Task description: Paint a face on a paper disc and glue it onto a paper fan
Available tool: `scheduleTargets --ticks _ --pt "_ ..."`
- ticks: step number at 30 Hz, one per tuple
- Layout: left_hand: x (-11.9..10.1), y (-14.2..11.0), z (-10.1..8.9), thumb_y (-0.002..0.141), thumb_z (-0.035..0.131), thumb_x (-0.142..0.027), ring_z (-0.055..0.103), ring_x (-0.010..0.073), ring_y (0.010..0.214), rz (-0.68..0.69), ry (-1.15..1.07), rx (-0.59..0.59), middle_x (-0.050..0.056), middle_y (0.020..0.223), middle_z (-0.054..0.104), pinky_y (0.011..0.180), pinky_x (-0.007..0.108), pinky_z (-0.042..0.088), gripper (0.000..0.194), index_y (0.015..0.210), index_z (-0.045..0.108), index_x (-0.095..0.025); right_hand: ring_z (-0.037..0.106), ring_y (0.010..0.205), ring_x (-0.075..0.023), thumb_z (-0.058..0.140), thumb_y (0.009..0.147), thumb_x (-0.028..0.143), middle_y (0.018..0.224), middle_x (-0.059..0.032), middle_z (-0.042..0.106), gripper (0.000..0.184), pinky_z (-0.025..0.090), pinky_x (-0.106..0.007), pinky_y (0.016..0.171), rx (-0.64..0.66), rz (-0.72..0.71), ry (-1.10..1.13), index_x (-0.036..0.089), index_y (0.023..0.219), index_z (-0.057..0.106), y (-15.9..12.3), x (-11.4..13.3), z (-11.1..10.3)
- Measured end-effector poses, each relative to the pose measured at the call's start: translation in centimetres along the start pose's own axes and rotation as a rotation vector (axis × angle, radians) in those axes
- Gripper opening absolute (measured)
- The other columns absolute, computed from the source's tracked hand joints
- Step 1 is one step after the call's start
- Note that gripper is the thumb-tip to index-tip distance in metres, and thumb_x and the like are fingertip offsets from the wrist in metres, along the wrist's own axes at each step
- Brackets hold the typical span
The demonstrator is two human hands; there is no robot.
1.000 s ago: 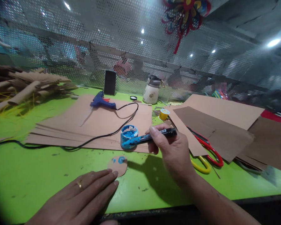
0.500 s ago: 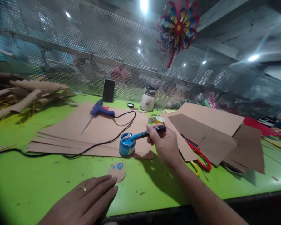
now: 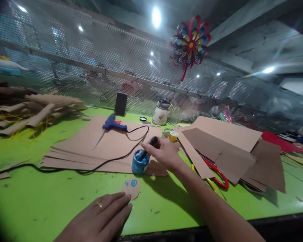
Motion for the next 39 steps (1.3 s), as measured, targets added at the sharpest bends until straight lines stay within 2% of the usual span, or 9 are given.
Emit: scheduleTargets --ticks 4,7,9,12,15,22,26,33,39 --pt "0.2 -0.2 0.2 0.089 0.054 -0.053 0.070 0.0217 0.092 0.029 0.016 0.001 0.008 0.103 0.073 0.077 0.030 0.059 0.043 0.102 0.068 -0.015 0.048 0.049 -0.0102 0.066 0.082 0.050 0.053 0.0017 0.056 0.039 0.040 -0.025 0.052 -0.195 0.009 0.178 0.015 0.066 0.058 0.2 -0.7 -1.3" --pt "0.3 -0.3 0.4 0.088 0.056 -0.052 0.069 0.0221 0.094 0.049 0.027 0.019 0.008 0.105 0.072 0.077 0.030 0.059 0.042 0.104 0.068 -0.015 0.048 0.047 -0.0101 0.066 0.082 0.050 0.051 0.0011 0.057 0.039 0.039 -0.025 0.049 -0.273 -0.027 0.153 0.016 0.066 0.057 0.2 -1.0 -1.3" --pt "0.4 -0.4 0.5 0.088 0.057 -0.051 0.069 0.0225 0.095 0.056 0.031 0.026 0.007 0.107 0.072 0.077 0.030 0.059 0.040 0.105 0.067 -0.016 0.049 0.049 -0.0106 0.067 0.082 0.049 0.053 0.0011 0.056 0.038 0.039 -0.025 0.050 -0.258 -0.060 0.073 0.016 0.067 0.058 0.2 -0.9 -0.6" --pt "0.2 -0.4 0.6 0.090 0.053 -0.053 0.069 0.0217 0.095 0.042 0.035 0.014 0.007 0.107 0.072 0.078 0.030 0.058 0.042 0.104 0.068 -0.016 0.049 0.052 -0.0111 0.069 0.080 0.046 0.056 0.0014 0.055 0.035 0.040 -0.025 0.051 -0.136 -0.107 -0.054 0.015 0.066 0.059 0.1 -0.6 0.8" --pt "0.1 -0.3 0.5 0.091 0.050 -0.054 0.069 0.0214 0.094 0.023 0.038 0.011 0.007 0.106 0.072 0.078 0.030 0.058 0.044 0.102 0.068 -0.016 0.050 0.053 -0.0112 0.068 0.081 0.044 0.057 0.0014 0.054 0.034 0.040 -0.025 0.051 -0.053 -0.109 -0.065 0.015 0.065 0.059 -0.2 -0.3 1.2" --pt "0.1 -0.2 0.3 0.091 0.051 -0.054 0.069 0.0218 0.094 0.038 0.034 0.009 0.008 0.105 0.072 0.078 0.031 0.058 0.044 0.102 0.069 -0.015 0.050 0.050 -0.0099 0.070 0.081 0.045 0.055 0.0022 0.056 0.032 0.041 -0.023 0.050 -0.291 -0.127 0.041 0.016 0.072 0.062 -1.2 0.7 -1.1" --pt "0.2 -0.3 0.3 0.091 0.051 -0.054 0.069 0.0209 0.094 0.033 0.037 0.010 0.007 0.105 0.072 0.078 0.030 0.058 0.043 0.103 0.068 -0.016 0.049 0.047 -0.0106 0.071 0.080 0.046 0.052 0.0023 0.057 0.031 0.039 -0.024 0.047 -0.356 -0.104 0.197 0.017 0.073 0.063 -1.7 0.9 -1.7" --pt "0.1 -0.1 0.5 0.090 0.053 -0.053 0.069 0.0219 0.094 0.021 0.022 0.016 0.007 0.105 0.072 0.079 0.032 0.058 0.042 0.103 0.069 -0.016 0.046 0.044 -0.0101 0.066 0.084 0.047 0.048 0.0029 0.054 0.034 0.035 -0.025 0.045 -0.319 -0.053 0.371 0.018 0.068 0.060 -1.3 -0.4 -2.3" --pt "-0.3 0.1 -0.1 0.092 0.051 -0.049 0.068 0.0231 0.096 -0.021 -0.004 0.057 0.009 0.107 0.072 0.080 0.034 0.058 0.040 0.105 0.068 -0.015 0.049 0.046 -0.0103 0.065 0.086 0.044 0.052 0.0018 0.057 0.029 0.038 -0.024 0.045 -0.245 0.017 0.520 0.018 0.072 0.063 -2.5 0.4 -2.0"
Point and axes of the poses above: each hand's wrist, its own y-axis towards the middle knuckle, its own z-axis out of the palm, x = y × z, the point moved 1 cm from there along y, towards the middle knuckle
